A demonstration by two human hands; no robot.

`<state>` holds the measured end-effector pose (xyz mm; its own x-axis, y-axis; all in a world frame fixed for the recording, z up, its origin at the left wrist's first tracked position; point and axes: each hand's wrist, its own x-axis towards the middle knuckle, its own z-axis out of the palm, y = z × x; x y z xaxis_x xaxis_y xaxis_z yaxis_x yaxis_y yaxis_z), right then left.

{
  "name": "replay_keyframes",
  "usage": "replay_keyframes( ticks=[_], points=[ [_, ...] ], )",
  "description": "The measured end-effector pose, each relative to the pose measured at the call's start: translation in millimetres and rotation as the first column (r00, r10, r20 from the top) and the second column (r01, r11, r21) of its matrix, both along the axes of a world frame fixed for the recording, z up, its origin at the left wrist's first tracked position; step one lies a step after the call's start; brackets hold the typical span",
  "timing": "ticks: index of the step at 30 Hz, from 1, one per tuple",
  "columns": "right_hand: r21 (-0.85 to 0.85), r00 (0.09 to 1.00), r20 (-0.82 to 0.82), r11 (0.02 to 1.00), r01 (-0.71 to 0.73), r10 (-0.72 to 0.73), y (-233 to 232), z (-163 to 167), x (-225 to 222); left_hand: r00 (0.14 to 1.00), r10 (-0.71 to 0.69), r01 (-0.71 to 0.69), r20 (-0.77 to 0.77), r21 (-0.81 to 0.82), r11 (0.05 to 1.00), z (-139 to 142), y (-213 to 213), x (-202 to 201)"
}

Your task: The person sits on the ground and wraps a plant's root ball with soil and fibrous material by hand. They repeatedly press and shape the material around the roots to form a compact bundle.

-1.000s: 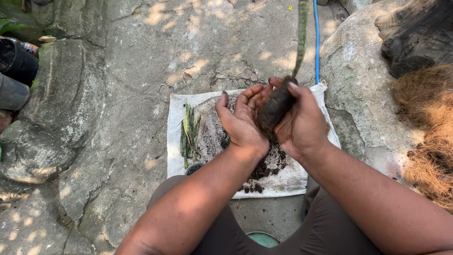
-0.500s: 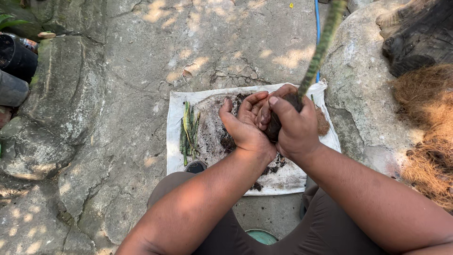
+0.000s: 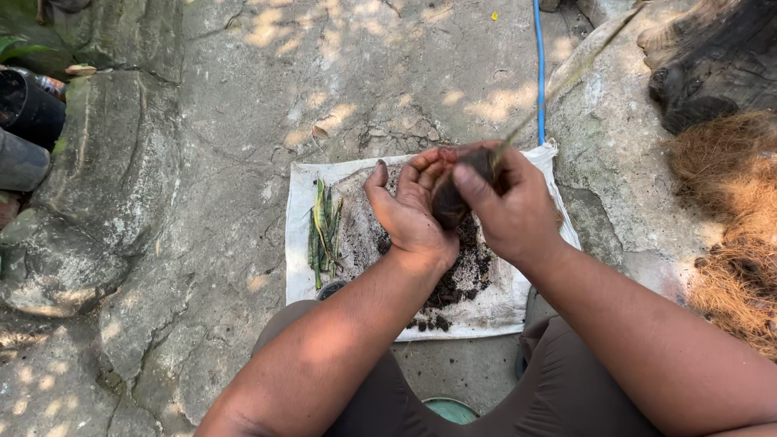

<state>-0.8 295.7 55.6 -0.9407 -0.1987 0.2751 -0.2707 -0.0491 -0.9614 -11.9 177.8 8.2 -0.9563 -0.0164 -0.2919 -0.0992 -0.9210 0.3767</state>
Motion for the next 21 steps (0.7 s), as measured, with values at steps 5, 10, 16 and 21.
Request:
replay_keyframes(
  ticks=[5,10,16,21],
  points=[
    [-0.184,0.980,-0.158,0.972,-0.146,0.117,-1.5,-15.1,8.2,0.979,-0.099,0.083,0.178,0.096,0.992,0.3,13.1,13.7],
    [-0.166,0.988,0.146,0.986,-0.022,0.047,-9.7,-27.5,0.7,0.987,0.118,-0.129,0.109,0.108,0.986,-13.1,16.3,6.1],
    [-0.662,0.841,0.469,0.738,0.131,0.271,-11.9,-13.5,-12.6,0.984,0.018,-0.029,0.177,0.063,0.998,-17.1,13.6,6.1],
    [-0.034,0.930,0.359,0.994,0.103,-0.084,-1.0,5.5,-7.0,1.000,0.022,-0.022,0.002,-0.063,0.998,2.5,7.0,2.9]
  ],
)
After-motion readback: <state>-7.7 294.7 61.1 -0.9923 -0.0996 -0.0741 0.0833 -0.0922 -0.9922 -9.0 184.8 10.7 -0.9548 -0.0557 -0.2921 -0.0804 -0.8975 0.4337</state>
